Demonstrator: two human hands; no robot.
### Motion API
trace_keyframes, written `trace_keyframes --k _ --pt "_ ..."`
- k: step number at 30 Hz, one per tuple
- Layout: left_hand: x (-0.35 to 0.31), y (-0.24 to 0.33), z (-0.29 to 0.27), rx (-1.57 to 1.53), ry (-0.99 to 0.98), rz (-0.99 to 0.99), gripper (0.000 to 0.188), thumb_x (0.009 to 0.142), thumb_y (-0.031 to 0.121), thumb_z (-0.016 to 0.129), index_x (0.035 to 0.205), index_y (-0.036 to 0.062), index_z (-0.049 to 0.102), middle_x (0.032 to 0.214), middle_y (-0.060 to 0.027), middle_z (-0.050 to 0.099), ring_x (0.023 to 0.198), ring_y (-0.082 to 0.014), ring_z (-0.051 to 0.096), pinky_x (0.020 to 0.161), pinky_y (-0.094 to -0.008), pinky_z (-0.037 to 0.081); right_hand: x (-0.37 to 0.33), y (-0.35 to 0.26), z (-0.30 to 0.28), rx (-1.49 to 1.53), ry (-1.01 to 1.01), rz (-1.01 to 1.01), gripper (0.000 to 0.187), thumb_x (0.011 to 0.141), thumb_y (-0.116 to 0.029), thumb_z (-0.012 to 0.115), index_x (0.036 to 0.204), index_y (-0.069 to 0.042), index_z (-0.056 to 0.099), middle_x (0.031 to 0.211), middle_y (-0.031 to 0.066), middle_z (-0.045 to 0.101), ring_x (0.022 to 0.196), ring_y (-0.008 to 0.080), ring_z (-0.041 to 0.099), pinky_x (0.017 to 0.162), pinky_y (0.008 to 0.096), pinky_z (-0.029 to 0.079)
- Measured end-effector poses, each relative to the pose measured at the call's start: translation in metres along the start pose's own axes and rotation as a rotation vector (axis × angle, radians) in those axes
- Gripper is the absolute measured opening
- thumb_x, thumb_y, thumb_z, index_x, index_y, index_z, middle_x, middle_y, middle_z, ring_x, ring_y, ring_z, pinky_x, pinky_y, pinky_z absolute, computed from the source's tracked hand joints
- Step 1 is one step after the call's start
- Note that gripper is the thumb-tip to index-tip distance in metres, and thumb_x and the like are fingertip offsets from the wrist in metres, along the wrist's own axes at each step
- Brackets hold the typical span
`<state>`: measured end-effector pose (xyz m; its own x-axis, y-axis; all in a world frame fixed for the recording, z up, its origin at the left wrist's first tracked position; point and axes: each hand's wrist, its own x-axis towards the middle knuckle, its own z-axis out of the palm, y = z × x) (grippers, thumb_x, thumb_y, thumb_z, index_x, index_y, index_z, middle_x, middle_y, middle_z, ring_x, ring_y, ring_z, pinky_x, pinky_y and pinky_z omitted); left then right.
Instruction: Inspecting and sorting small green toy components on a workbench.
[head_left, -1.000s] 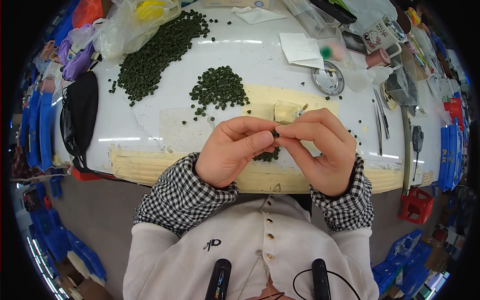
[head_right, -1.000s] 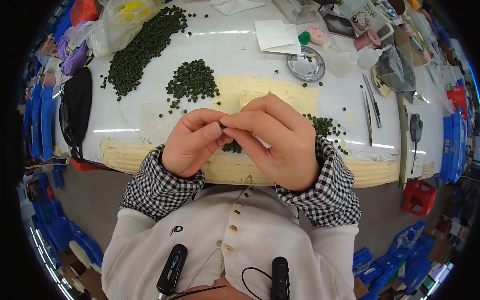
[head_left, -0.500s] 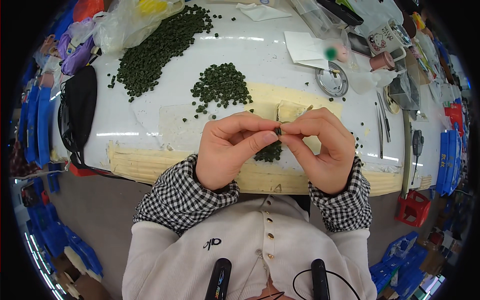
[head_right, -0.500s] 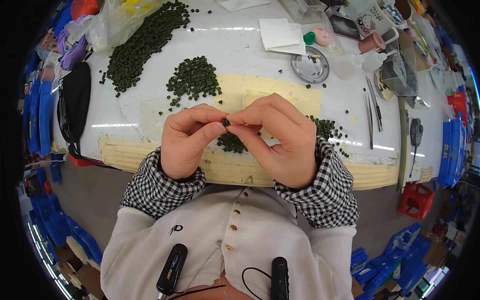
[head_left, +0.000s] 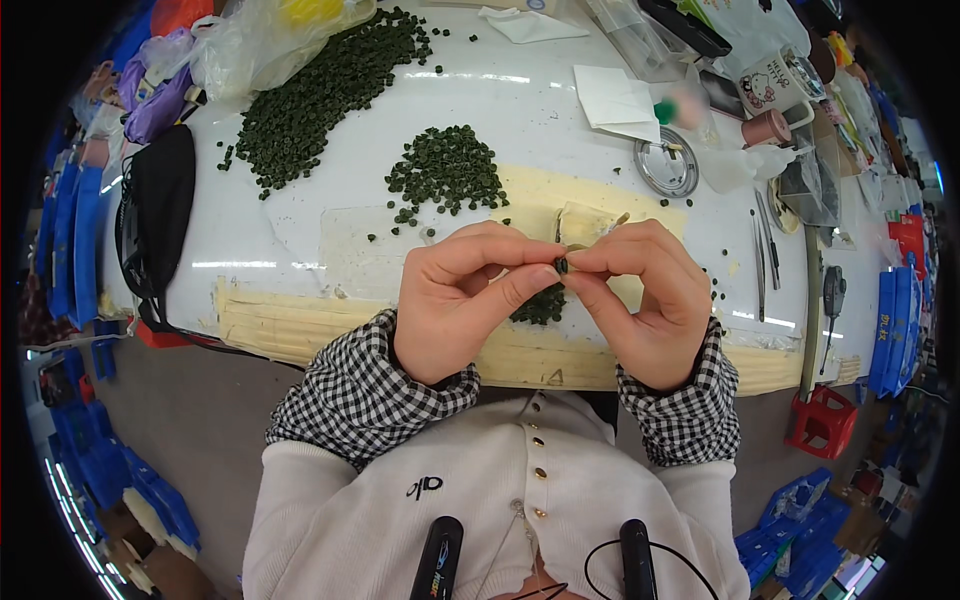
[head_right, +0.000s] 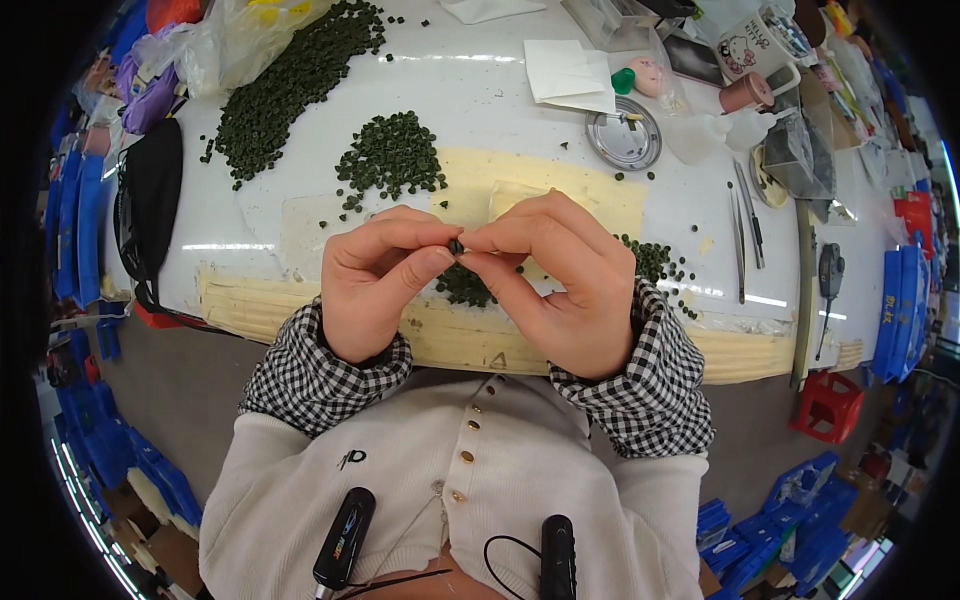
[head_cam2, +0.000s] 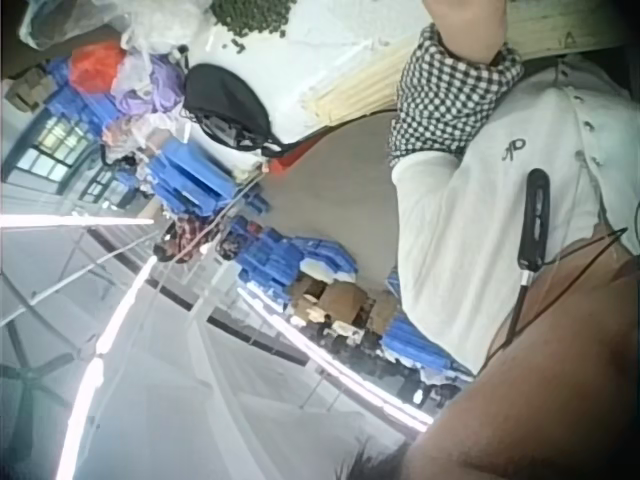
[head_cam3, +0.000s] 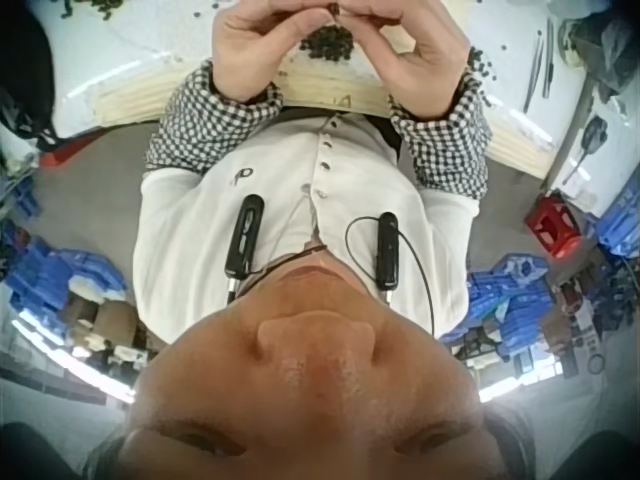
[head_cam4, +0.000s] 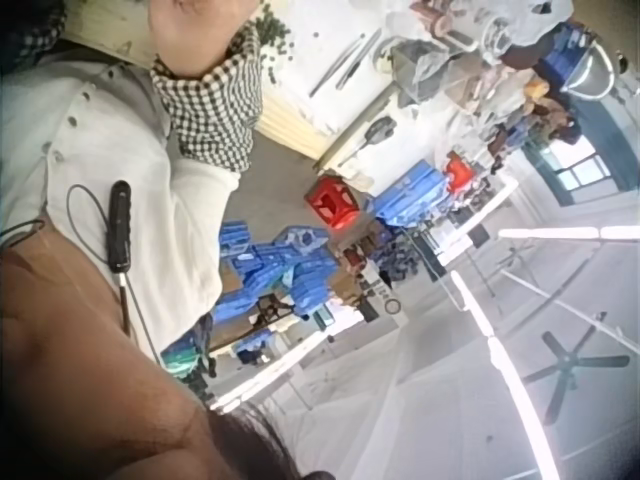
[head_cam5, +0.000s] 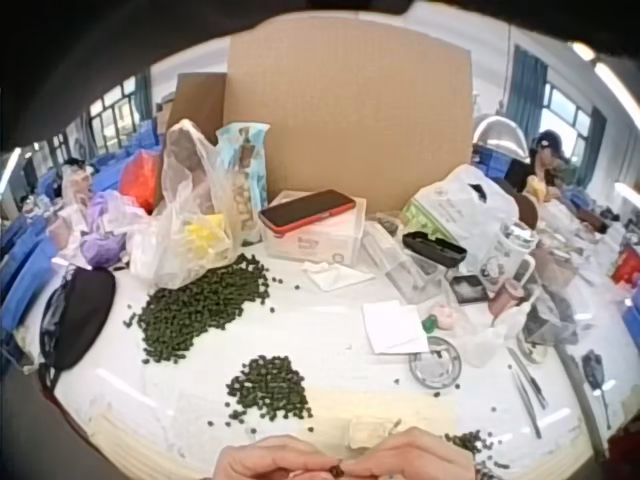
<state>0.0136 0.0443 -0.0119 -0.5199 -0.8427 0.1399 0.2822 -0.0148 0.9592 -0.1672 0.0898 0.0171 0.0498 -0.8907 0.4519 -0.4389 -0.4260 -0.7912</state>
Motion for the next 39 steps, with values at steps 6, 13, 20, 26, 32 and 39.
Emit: trace_keyframes --k 6,13,20,26,32,39 --pt "0.001 0.001 0.001 -0.002 -0.025 0.044 0.021 0.083 -0.005 0.062 0.103 -0.0040 0.064 0.096 -0.0111 0.062 0.087 -0.0142 0.058 0.077 -0.0237 0.046 0.000 0.000 0.000 -0.021 0.010 -0.020 0.018 0.072 0.007 0.069 0.087 0.000 0.064 0.080 0.0086 0.060 0.065 0.0152 0.059 0.059 0.0244 0.048" --pt "0.000 0.003 0.002 0.056 0.004 0.052 0.021 0.083 -0.005 0.061 0.103 -0.0044 0.064 0.094 -0.0104 0.061 0.086 -0.0130 0.058 0.077 -0.0224 0.046 -0.001 -0.001 -0.001 0.019 0.040 -0.011 0.019 0.071 0.007 0.069 0.088 0.001 0.063 0.080 0.0097 0.060 0.067 0.0152 0.059 0.060 0.0244 0.047" --pt "0.002 0.002 0.000 0.062 -0.015 -0.069 0.018 0.088 0.000 0.057 0.104 -0.0028 0.063 0.096 -0.0097 0.062 0.085 -0.0139 0.058 0.077 -0.0247 0.047 -0.003 0.011 -0.020 -0.175 0.402 0.090 0.013 0.077 0.002 0.068 0.089 0.002 0.064 0.078 0.0075 0.059 0.066 0.0120 0.054 0.061 0.0230 0.044" --pt "-0.001 -0.011 -0.004 -0.724 -0.029 -0.468 0.024 0.096 0.014 0.048 0.115 0.0014 0.056 0.096 -0.0055 0.059 0.093 -0.0165 0.055 0.085 -0.0302 0.048 0.001 0.020 -0.025 -0.356 0.189 0.172 0.013 0.078 -0.005 0.068 0.089 -0.001 0.065 0.076 0.0066 0.059 0.061 0.0151 0.052 0.056 0.0256 0.043" --pt "0.001 -0.011 -0.002 -0.812 -0.070 -0.536 0.023 0.096 0.017 0.048 0.113 0.0027 0.054 0.093 -0.0019 0.058 0.093 -0.0159 0.052 0.086 -0.0301 0.047 -0.001 0.023 -0.023 -0.379 0.104 0.130 0.011 0.076 -0.004 0.069 0.086 -0.001 0.065 0.075 0.0066 0.058 0.065 0.0176 0.055 0.057 0.0279 0.044" --pt "0.000 -0.011 -0.001 -0.839 -0.087 -0.572 0.024 0.095 0.018 0.049 0.113 0.0027 0.054 0.094 -0.0023 0.058 0.092 -0.0148 0.053 0.085 -0.0292 0.047 0.000 -0.009 -0.021 -0.200 0.331 -0.093 0.012 0.076 0.001 0.068 0.087 0.003 0.064 0.078 0.0093 0.060 0.070 0.0178 0.057 0.062 0.0262 0.045"
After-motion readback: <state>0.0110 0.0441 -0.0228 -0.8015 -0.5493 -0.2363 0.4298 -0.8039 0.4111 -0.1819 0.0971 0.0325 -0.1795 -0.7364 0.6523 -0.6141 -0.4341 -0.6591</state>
